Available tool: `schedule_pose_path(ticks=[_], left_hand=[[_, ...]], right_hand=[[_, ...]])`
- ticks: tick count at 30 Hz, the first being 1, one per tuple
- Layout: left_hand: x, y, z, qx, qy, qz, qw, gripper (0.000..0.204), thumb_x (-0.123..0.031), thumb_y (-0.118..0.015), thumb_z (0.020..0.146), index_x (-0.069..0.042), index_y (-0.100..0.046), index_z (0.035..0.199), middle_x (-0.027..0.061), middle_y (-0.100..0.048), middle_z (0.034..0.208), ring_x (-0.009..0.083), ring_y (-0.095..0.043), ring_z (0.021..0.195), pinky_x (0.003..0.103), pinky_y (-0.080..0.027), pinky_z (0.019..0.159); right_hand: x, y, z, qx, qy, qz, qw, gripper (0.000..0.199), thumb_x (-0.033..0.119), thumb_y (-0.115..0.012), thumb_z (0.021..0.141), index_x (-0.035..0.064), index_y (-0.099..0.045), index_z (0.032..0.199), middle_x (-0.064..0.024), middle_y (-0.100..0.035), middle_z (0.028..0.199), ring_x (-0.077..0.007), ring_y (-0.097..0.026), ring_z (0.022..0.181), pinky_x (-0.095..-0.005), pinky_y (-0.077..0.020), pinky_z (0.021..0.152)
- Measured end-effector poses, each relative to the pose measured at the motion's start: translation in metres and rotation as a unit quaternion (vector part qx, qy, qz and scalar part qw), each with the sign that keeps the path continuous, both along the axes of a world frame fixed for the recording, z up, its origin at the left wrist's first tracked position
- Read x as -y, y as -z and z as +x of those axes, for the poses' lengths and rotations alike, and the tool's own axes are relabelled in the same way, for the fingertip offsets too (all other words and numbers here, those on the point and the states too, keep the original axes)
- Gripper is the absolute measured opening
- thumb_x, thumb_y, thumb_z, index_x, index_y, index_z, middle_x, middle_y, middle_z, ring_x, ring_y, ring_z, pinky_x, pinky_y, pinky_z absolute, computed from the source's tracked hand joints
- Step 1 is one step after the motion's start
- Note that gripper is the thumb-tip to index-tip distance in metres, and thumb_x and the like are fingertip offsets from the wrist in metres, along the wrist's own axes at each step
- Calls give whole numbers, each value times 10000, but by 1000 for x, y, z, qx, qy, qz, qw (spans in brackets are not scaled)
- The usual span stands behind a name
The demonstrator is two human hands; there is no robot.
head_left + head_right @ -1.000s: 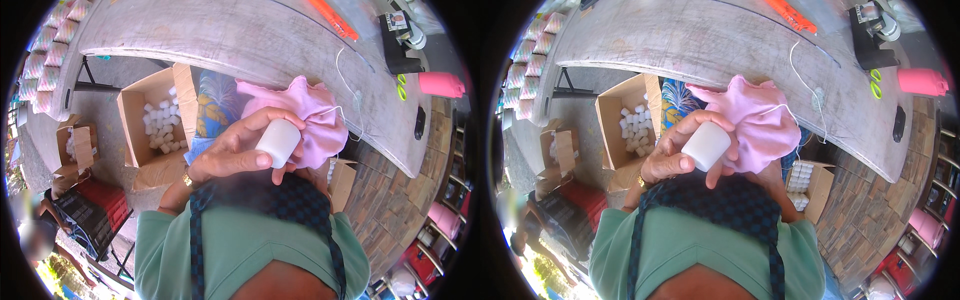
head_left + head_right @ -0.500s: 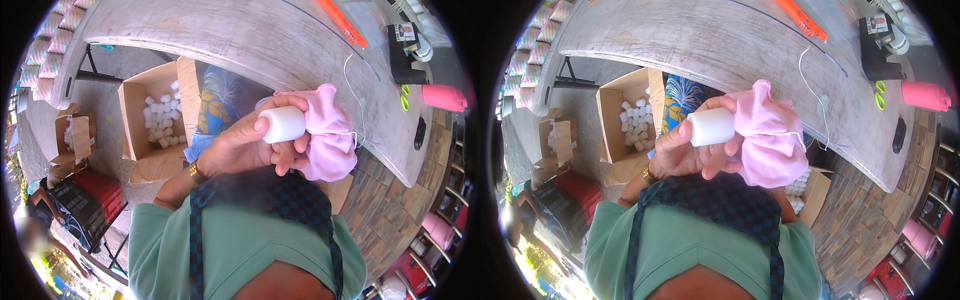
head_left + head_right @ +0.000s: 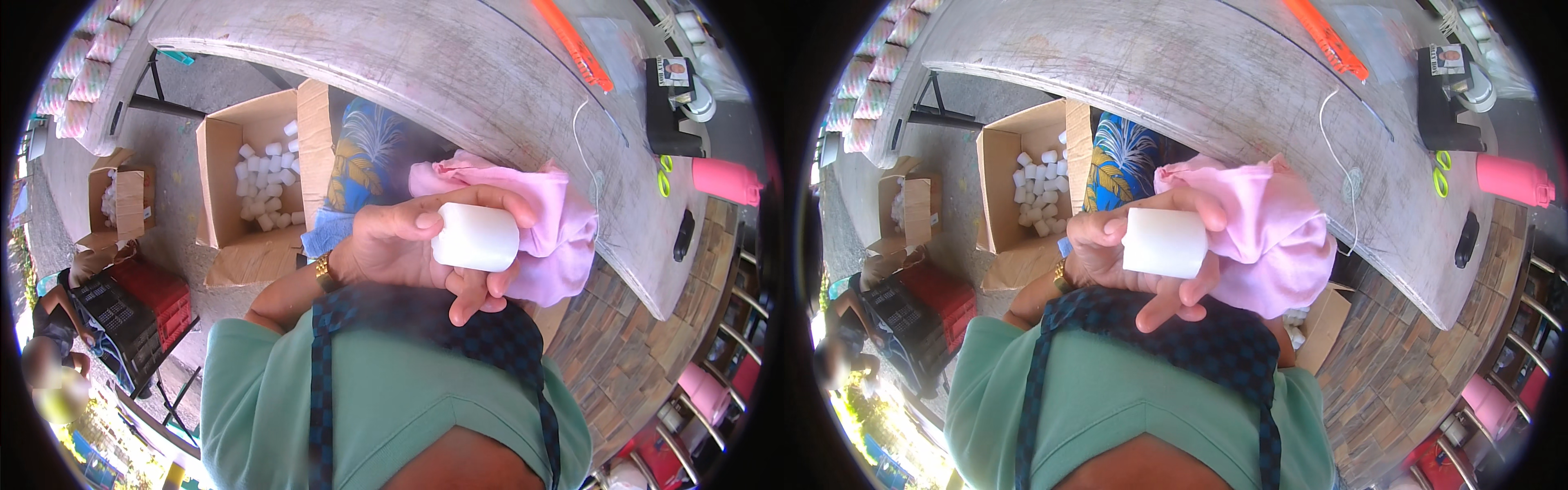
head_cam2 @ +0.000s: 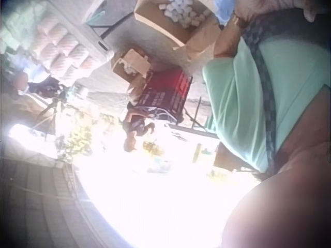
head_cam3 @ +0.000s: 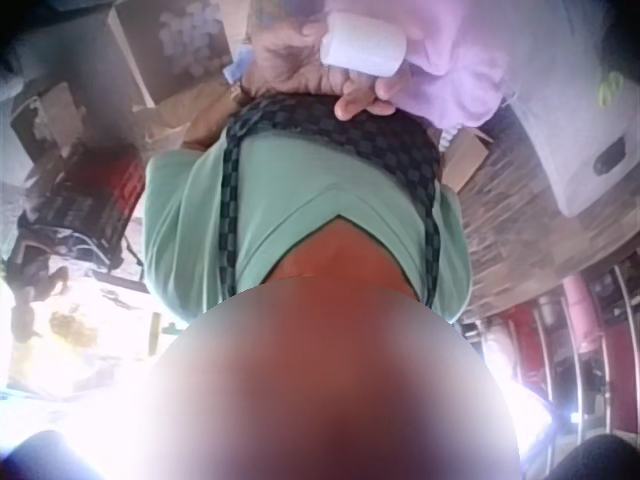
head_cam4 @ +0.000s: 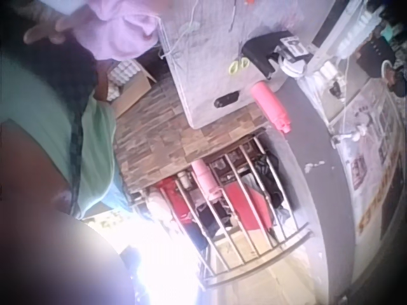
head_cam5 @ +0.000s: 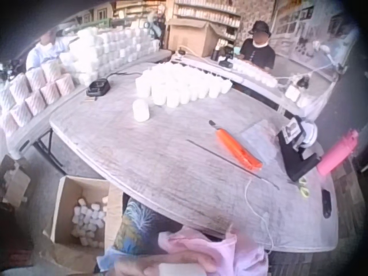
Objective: The person inserts a wick into a small white candle, wipes the candle with a pink cloth, and uses a utility knife to trim the wick. The person repeats this process with multiple candles, placing the finished ones on the table.
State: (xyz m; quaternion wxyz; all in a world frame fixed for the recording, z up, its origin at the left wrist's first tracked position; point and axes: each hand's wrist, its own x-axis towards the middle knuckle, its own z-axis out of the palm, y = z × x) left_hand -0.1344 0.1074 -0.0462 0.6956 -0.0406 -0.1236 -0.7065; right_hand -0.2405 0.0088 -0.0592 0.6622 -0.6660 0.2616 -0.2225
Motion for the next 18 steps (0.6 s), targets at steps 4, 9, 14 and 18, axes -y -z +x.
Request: schedule_pose_path(ticks=[4, 9, 14, 18], left_hand=[[-1, -1, 1, -5, -22, -9, 1000, 771, -437, -645, 799, -40, -333, 1382, 213, -577, 1031, 295, -673, 738, 402, -518, 875], [-6, -1, 1, -5, 25, -6, 1000, 791, -429, -664, 777, 18, -349, 1349, 208, -588, 957, 269, -655, 670, 408, -511, 935], [-19, -11, 0, 102, 20, 43, 994, 797, -447, -706, 716, 63, -433, 1264, 141, -578, 838, 187, -575, 580, 379, -508, 950], [-21, -14, -3, 137, 17, 63, 988, 728, -439, -708, 694, 50, -508, 1194, 80, -555, 852, 110, -549, 679, 327, -502, 945]], right_hand=[[2, -1, 6, -3, -1, -6, 1000, 292, 179, -637, 870, -19, -532, 1057, -110, -604, 800, -198, -598, 555, -299, -492, 463], [-2, 3, 7, -7, -2, -11, 1000, 293, 179, -639, 868, -19, -531, 1054, -109, -604, 794, -197, -598, 548, -298, -491, 458], [15, -6, -11, -37, -1, -18, 999, 294, 179, -641, 866, -20, -530, 1052, -109, -603, 789, -196, -597, 541, -297, -490, 452], [22, -21, -41, -80, 8, -45, 996, 294, 179, -642, 865, -20, -529, 1050, -108, -603, 785, -195, -597, 536, -296, -490, 448]])
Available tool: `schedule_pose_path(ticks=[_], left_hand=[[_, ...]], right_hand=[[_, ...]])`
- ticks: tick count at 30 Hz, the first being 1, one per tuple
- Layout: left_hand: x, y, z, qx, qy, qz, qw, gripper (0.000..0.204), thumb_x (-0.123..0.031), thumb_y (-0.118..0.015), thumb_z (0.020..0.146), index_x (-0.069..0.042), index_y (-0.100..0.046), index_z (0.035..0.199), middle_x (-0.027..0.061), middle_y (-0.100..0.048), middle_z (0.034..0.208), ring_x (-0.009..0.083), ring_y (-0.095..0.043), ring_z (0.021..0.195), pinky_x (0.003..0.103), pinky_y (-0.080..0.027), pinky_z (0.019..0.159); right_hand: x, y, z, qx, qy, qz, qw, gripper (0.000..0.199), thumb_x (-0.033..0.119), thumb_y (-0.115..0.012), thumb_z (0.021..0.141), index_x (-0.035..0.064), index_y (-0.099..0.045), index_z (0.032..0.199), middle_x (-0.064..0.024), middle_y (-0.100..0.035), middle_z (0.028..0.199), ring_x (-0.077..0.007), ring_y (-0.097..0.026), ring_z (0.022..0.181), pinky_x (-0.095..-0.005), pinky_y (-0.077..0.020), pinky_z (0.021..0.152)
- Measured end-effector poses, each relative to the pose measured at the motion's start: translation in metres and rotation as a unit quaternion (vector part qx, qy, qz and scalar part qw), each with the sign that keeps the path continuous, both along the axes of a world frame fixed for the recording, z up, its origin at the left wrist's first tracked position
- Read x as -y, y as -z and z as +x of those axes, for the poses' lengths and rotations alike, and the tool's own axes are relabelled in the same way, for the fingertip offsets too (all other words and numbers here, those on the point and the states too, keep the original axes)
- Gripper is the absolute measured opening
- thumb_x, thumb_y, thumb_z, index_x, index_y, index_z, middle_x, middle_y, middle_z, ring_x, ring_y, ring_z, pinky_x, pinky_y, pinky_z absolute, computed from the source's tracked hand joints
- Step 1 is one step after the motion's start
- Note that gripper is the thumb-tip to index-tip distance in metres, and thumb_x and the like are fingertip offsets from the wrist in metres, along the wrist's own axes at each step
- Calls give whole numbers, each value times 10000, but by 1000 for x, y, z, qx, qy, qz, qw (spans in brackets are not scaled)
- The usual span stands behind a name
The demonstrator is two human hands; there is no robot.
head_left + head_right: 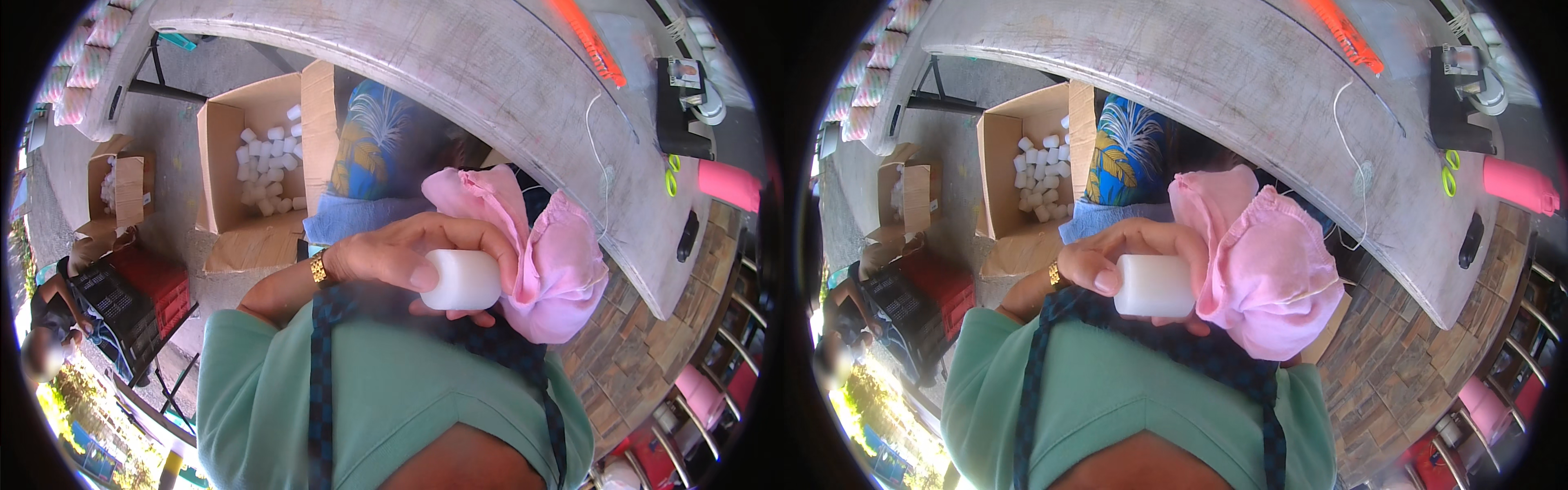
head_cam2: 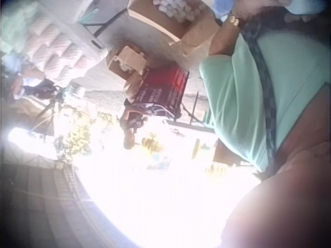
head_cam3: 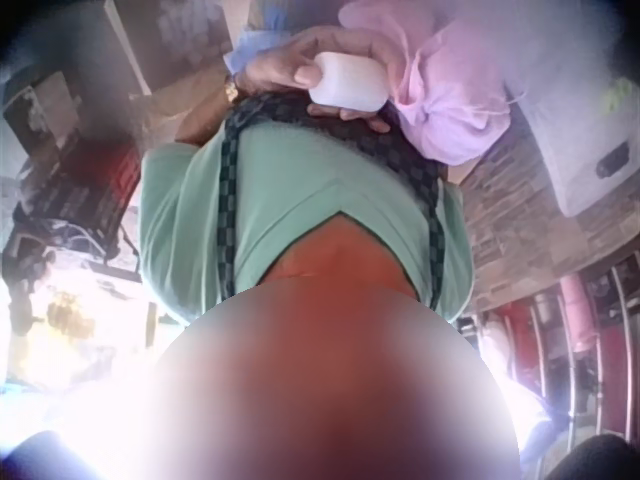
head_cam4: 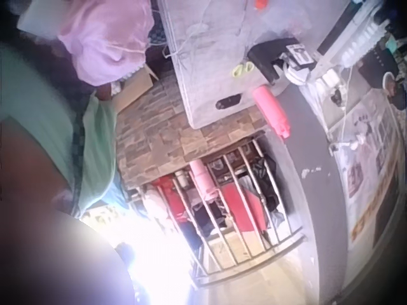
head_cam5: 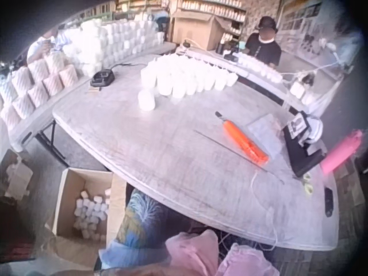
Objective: The person inserts a wick into a small white candle, wipes the candle with a pink cloth, and uses a utility knife to trim the wick. The person repeats this process with multiple candles, placing the finished ones on the table.
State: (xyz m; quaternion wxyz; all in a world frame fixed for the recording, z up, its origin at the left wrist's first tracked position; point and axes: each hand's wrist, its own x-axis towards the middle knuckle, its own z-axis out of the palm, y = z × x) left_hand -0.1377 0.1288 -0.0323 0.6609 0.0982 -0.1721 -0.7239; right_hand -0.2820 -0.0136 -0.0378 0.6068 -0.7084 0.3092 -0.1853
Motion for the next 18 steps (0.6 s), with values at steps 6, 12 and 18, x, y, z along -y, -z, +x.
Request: schedule_pose_path(ticks=[6, 12, 18], left_hand=[[-3, -2, 4, 45, 4, 11, 999, 714, -454, -705, 689, 30, -533, 1185, 75, -558, 973, 101, -557, 778, 266, -486, 866], [-4, 6, 2, 73, 2, -39, 997, 659, -440, -704, 729, 25, -558, 1172, 110, -579, 1107, 161, -565, 964, 275, -429, 859], [-6, 7, 6, 124, 43, -80, 988, 621, -386, -702, 762, 31, -558, 1198, 119, -582, 1188, 198, -532, 1134, 312, -386, 961]], right_hand=[[1, -9, -24, -42, 0, -22, 999, 296, 179, -644, 863, -21, -528, 1047, -108, -603, 779, -194, -596, 527, -295, -488, 441], [6, -13, -29, -57, 16, -34, 998, 297, 180, -646, 861, -21, -527, 1044, -107, -602, 773, -193, -596, 519, -295, -487, 435], [7, -14, -37, -71, 13, -44, 996, 298, 180, -649, 859, -22, -526, 1041, -106, -601, 767, -192, -595, 510, -294, -486, 428]])
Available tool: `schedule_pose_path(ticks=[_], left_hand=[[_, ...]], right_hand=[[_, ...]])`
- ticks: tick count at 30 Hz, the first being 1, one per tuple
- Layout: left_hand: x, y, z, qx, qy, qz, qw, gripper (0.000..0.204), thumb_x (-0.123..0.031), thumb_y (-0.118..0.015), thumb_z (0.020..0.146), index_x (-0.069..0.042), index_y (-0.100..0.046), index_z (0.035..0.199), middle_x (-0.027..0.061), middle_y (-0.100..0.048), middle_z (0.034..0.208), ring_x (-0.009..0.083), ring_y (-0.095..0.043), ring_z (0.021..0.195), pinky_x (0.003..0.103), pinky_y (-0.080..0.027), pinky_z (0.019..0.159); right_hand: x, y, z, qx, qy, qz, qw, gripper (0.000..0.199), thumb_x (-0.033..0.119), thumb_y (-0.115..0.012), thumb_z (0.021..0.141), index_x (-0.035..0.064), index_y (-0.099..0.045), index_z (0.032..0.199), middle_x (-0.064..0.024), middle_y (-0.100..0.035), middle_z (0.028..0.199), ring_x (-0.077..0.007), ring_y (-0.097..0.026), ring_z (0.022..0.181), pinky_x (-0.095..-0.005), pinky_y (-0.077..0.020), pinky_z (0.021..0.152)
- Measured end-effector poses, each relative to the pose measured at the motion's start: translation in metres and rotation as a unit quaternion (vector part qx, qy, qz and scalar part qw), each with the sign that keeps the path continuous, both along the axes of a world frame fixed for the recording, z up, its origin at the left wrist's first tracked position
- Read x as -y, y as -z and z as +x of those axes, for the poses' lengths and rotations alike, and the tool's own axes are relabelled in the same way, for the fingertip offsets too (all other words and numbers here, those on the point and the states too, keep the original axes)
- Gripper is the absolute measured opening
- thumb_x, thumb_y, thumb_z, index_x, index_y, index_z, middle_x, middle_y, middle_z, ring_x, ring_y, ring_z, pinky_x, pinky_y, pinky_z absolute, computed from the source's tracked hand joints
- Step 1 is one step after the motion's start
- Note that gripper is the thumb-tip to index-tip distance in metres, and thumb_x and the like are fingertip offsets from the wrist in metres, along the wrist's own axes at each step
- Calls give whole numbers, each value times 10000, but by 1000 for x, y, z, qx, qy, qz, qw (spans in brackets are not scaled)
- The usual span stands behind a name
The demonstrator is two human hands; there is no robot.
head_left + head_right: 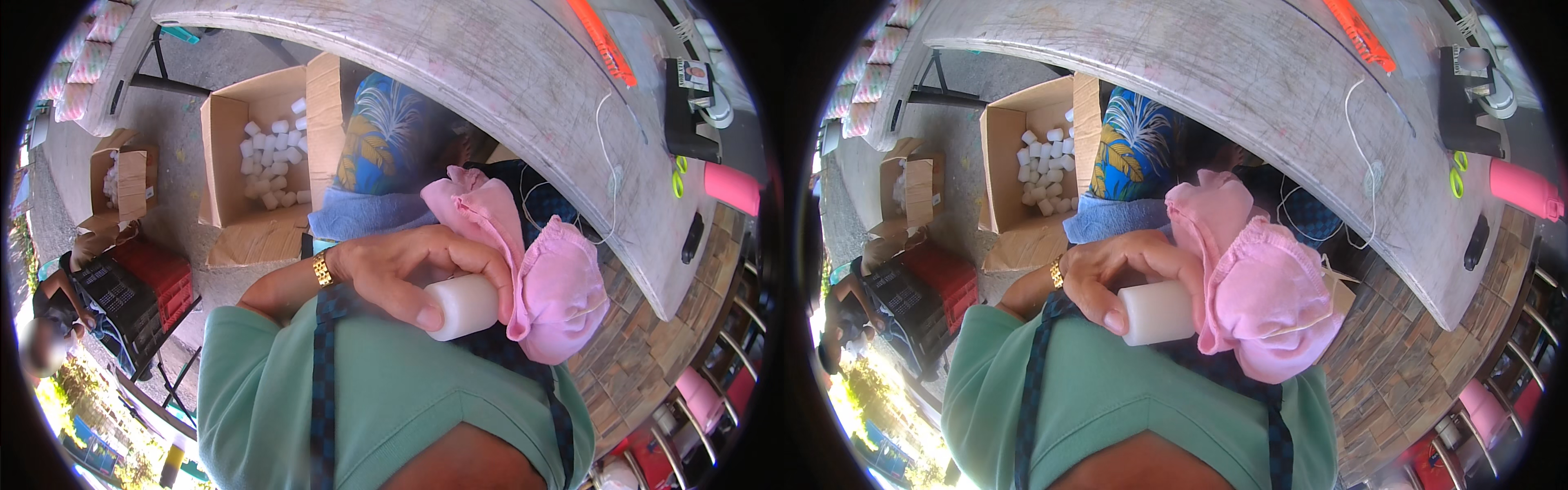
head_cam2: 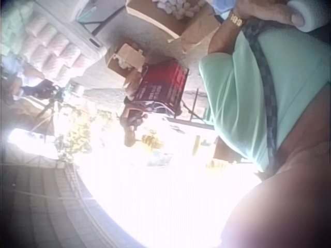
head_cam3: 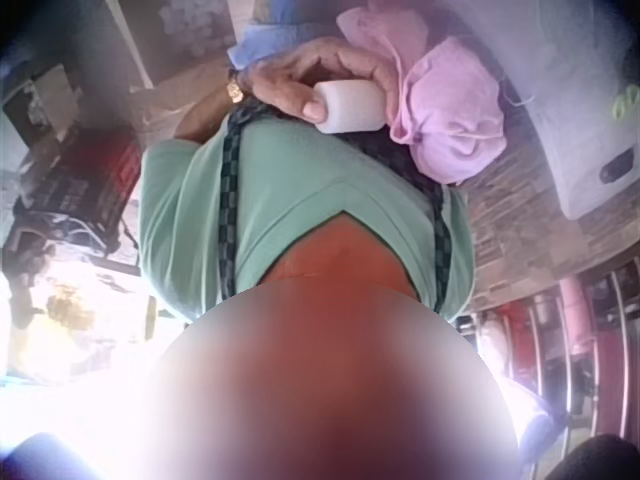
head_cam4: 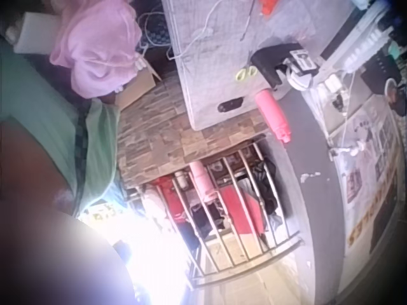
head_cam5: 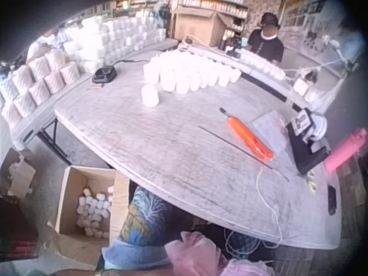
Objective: The person inserts a wick into a small white candle, wipes the candle with a pink cloth, and uses a utility knife to trim the wick. The person repeats this process with multiple candles, placing the finished ones on the table.
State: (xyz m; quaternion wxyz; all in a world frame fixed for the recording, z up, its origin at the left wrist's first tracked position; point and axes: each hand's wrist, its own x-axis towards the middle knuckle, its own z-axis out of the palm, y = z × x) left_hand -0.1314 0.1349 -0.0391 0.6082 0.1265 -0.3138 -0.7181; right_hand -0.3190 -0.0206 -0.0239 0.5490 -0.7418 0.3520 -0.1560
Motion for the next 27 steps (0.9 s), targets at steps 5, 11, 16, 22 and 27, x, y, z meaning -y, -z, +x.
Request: schedule_pose_path(ticks=[5, 11, 16, 22, 27], left_hand=[[2, 8, -3, -13, 8, -17, 1000, 617, -268, -749, 708, 79, -559, 1182, 125, -638, 1130, 142, -603, 935, 253, -462, 785], [4, 10, -7, -25, 13, -22, 999, 610, -247, -739, 741, 94, -541, 1207, 139, -634, 1151, 148, -611, 946, 255, -470, 791], [5, 13, -5, -33, 32, -43, 998, 598, -241, -722, 773, 103, -522, 1219, 146, -634, 1138, 146, -609, 942, 272, -479, 780], [12, 22, -6, -25, 47, -102, 993, 609, -262, -696, 824, 102, -479, 1262, 149, -617, 1155, 168, -611, 932, 289, -488, 784], [11, 19, -9, -40, 50, -66, 996, 607, -266, -714, 812, 100, -491, 1242, 146, -608, 1141, 159, -594, 970, 290, -473, 794]], right_hand=[[-8, -1, -10, -20, -5, -6, 1000, 299, 180, -651, 858, -22, -525, 1038, -106, -601, 762, -191, -595, 503, -293, -485, 423], [-10, -2, -16, -33, -5, -13, 999, 301, 180, -653, 856, -23, -523, 1035, -105, -600, 756, -190, -594, 495, -292, -484, 417], [-12, -1, -20, -44, -8, -24, 999, 302, 181, -655, 854, -24, -523, 1033, -105, -600, 751, -188, -594, 488, -291, -483, 411], [-17, -6, -12, 32, -149, -142, 978, 327, 189, -662, 851, -19, -508, 1051, -111, -594, 741, -198, -573, 436, -305, -463, 350], [-11, -27, 2, -267, 51, 31, 962, 318, 201, -649, 862, -8, -511, 1058, -131, -595, 754, -204, -585, 455, -310, -478, 378]])
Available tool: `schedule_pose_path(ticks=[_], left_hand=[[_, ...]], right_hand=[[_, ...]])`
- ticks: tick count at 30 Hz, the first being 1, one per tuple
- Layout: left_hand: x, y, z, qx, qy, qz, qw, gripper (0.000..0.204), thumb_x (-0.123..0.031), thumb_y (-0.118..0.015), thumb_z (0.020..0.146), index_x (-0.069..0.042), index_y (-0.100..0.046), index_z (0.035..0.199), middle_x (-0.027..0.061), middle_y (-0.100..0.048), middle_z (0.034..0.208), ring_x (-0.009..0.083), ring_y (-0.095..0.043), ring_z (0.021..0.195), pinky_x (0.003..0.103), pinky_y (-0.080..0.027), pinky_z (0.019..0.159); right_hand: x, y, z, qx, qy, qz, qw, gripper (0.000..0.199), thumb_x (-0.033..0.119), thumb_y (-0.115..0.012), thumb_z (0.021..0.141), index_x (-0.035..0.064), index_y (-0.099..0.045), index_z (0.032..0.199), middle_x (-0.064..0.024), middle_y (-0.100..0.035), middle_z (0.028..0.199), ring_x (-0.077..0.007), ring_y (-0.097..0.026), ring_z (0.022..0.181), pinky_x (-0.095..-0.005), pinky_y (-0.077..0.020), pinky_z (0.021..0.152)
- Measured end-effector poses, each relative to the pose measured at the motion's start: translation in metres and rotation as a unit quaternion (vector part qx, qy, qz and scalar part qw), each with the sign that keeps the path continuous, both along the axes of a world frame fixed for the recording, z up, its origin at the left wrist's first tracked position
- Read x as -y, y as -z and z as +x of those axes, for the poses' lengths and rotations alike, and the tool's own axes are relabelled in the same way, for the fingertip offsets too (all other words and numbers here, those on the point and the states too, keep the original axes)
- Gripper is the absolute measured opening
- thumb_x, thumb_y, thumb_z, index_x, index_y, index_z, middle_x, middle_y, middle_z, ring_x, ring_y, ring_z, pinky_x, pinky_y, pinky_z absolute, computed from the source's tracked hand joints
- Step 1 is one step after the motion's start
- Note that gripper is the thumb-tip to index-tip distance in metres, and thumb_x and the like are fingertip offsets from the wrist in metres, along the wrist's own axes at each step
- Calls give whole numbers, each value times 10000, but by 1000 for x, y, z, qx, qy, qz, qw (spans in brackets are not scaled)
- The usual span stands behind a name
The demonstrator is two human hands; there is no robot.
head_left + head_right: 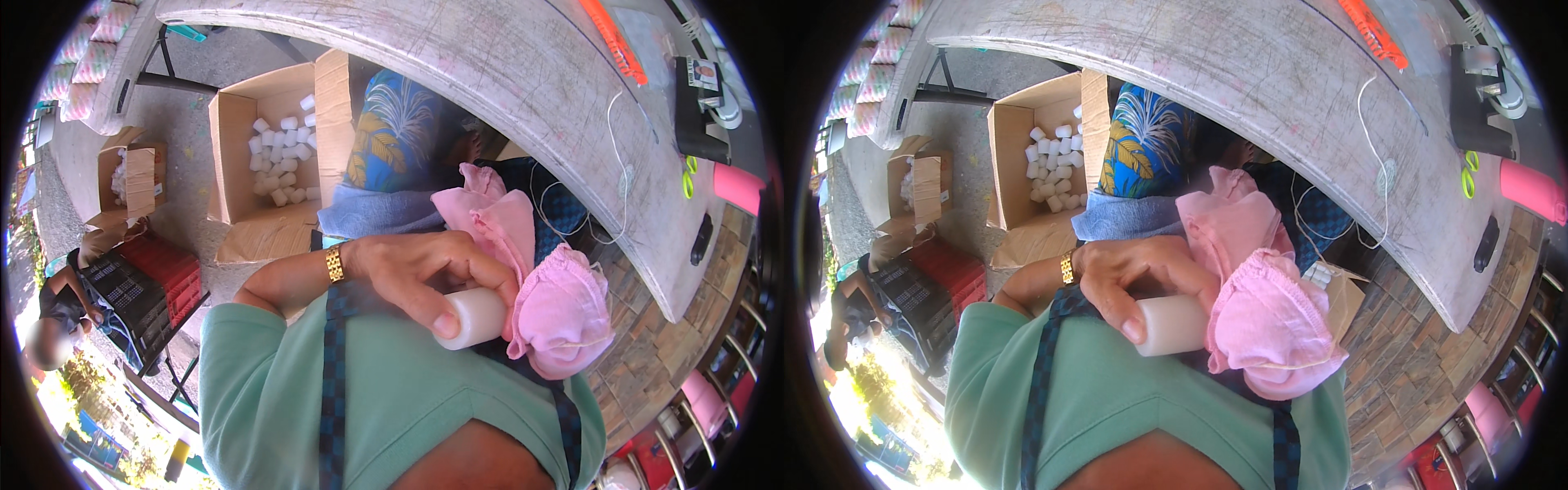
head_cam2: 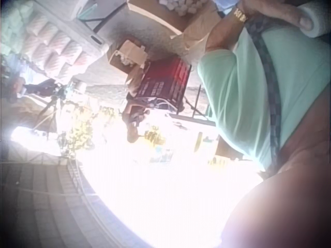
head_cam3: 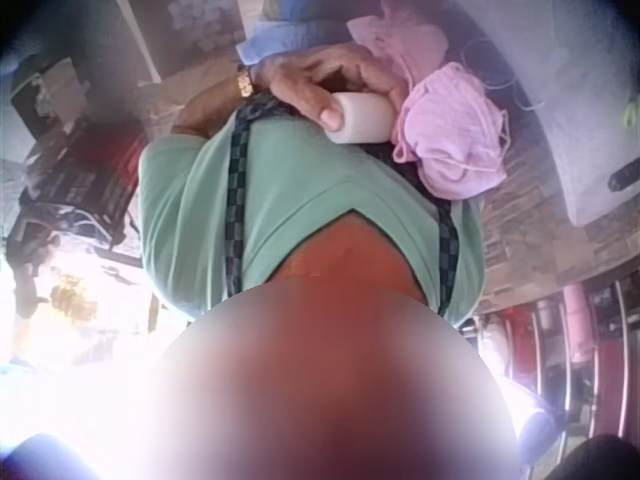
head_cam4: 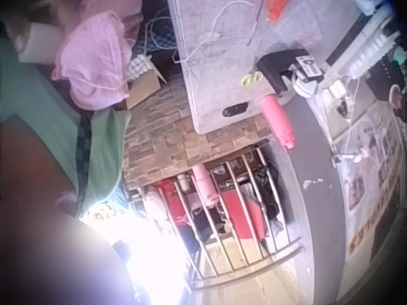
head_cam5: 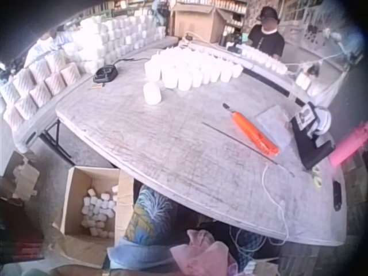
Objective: The person inserts a wick into a small white candle, wipes the candle with a pink cloth, and uses a utility knife to trim the wick. The person repeats this process with multiple candles, placing the finished ones on the table.
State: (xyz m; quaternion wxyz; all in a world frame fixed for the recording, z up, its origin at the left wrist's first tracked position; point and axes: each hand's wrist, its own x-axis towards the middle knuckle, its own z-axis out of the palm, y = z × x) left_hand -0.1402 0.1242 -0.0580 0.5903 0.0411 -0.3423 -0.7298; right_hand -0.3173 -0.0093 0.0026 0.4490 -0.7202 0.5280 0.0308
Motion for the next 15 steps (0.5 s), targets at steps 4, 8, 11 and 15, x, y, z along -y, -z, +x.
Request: schedule_pose_path(ticks=[4, 8, 11, 15], left_hand=[[-5, -11, 2, -36, -9, 130, 991, 678, -364, -727, 777, 96, -505, 1223, 138, -604, 1124, 138, -586, 964, 268, -455, 765], [-6, -11, 4, -54, 0, 182, 982, 844, -515, -708, 708, 103, -494, 1242, 134, -600, 1109, 158, -588, 941, 250, -435, 774], [-11, -15, 4, -20, -17, 188, 982, 903, -585, -687, 678, 94, -505, 1246, 135, -592, 1107, 169, -561, 967, 239, -416, 797], [-10, -20, 5, 9, -45, 142, 989, 793, -554, -678, 728, 45, -540, 1230, 99, -582, 1094, 134, -542, 949, 226, -415, 791]], right_hand=[[12, 15, 8, 126, 2, 5, 992, 341, 218, -654, 856, -9, -514, 1069, -128, -599, 775, -203, -586, 494, -312, -478, 415], [11, 29, 22, 252, -31, 4, 967, 364, 235, -658, 849, -9, -517, 1079, -125, -603, 796, -201, -588, 532, -314, -479, 453], [7, 33, 29, 275, -47, 11, 960, 381, 248, -661, 845, -10, -519, 1086, -122, -607, 812, -201, -589, 561, -316, -479, 481], [8, 32, 26, 277, -52, 10, 959, 404, 265, -665, 838, -11, -522, 1096, -119, -611, 833, -199, -591, 599, -318, -479, 518]])
